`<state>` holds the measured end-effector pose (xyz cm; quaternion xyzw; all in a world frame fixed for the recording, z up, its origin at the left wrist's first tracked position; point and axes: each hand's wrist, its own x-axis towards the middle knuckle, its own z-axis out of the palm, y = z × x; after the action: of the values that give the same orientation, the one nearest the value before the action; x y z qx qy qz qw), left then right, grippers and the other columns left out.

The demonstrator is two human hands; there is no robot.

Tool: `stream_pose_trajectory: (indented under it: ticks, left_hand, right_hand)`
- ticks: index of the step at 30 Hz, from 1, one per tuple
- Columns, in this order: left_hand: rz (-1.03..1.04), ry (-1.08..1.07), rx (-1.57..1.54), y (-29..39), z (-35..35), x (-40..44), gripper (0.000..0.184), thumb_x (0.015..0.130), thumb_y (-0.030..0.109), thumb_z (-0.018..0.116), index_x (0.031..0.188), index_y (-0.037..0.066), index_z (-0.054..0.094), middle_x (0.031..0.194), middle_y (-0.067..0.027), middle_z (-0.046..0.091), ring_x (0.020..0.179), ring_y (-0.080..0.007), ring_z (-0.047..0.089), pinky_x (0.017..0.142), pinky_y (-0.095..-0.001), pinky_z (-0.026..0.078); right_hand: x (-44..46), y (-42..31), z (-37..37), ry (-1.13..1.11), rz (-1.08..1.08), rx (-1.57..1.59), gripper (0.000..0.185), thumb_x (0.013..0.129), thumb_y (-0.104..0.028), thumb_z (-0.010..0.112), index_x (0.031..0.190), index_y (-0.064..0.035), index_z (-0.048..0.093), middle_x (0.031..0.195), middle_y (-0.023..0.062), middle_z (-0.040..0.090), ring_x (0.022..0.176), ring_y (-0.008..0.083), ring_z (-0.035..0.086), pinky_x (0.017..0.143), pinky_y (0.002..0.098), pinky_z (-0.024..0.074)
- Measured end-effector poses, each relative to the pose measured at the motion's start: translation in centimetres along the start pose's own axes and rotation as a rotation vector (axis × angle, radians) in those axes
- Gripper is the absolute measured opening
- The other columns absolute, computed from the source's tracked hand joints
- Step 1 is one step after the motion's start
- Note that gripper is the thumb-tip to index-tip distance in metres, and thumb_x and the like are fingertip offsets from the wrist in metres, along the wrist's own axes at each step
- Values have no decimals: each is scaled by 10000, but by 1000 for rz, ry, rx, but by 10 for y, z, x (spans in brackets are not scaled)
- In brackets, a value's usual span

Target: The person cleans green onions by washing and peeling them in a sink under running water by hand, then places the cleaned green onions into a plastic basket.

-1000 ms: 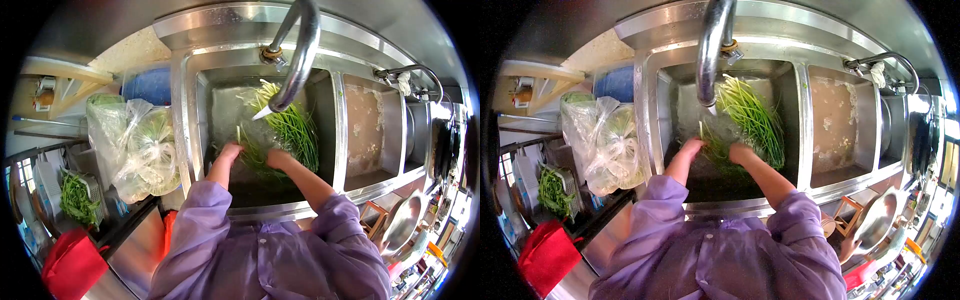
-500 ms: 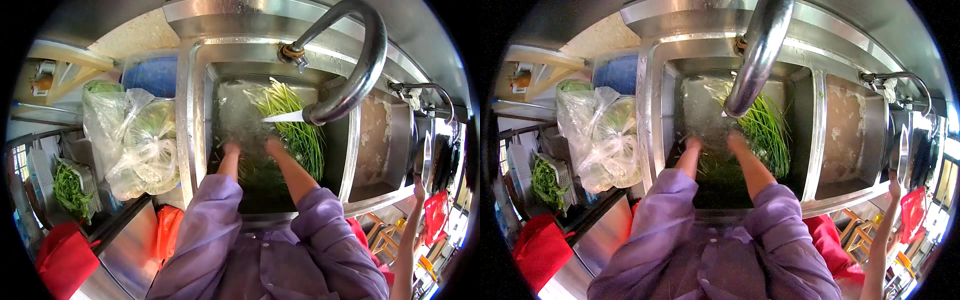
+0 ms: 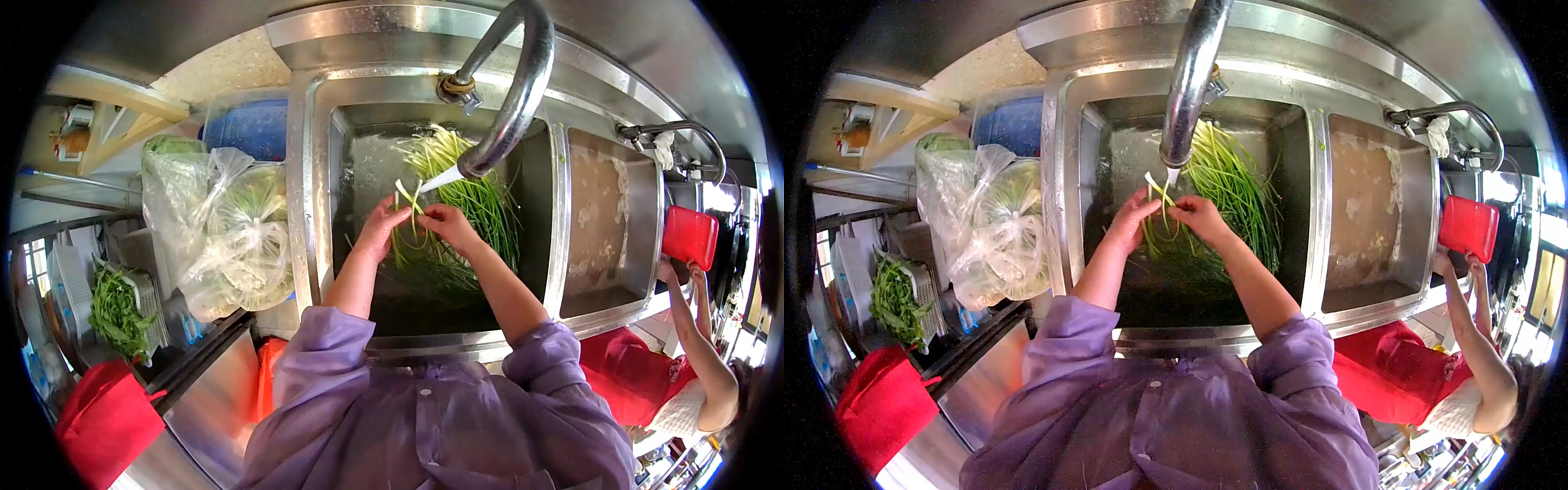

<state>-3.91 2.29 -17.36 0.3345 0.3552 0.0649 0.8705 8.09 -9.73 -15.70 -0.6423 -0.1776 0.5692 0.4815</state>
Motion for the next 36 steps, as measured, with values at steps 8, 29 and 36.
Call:
stream_pose_trajectory:
  ticks: [8,29,36]
  left_hand:
    - [-73,396,441,-61,-24,49,357,785,218,567,1051,-11,501,916,-112,574,797,-175,544,676,-313,412]
    - [278,-187,298,63,77,-30,290,868,128,442,1138,22,465,782,-35,553,771,-127,522,735,-261,393]
    - [171,-407,473,91,96,-26,177,842,135,485,967,14,517,875,-46,558,818,-123,513,699,-259,401]
  right_hand:
    - [33,73,17,371,77,-638,247,790,-205,543,957,-23,532,761,188,585,666,288,572,603,364,441]
    - [-66,-65,3,397,-285,-592,237,781,-284,570,850,-58,586,754,146,602,710,287,595,611,358,458]
    - [-41,-164,4,35,-301,-405,387,853,-349,416,964,0,540,788,175,585,706,234,599,519,334,473]
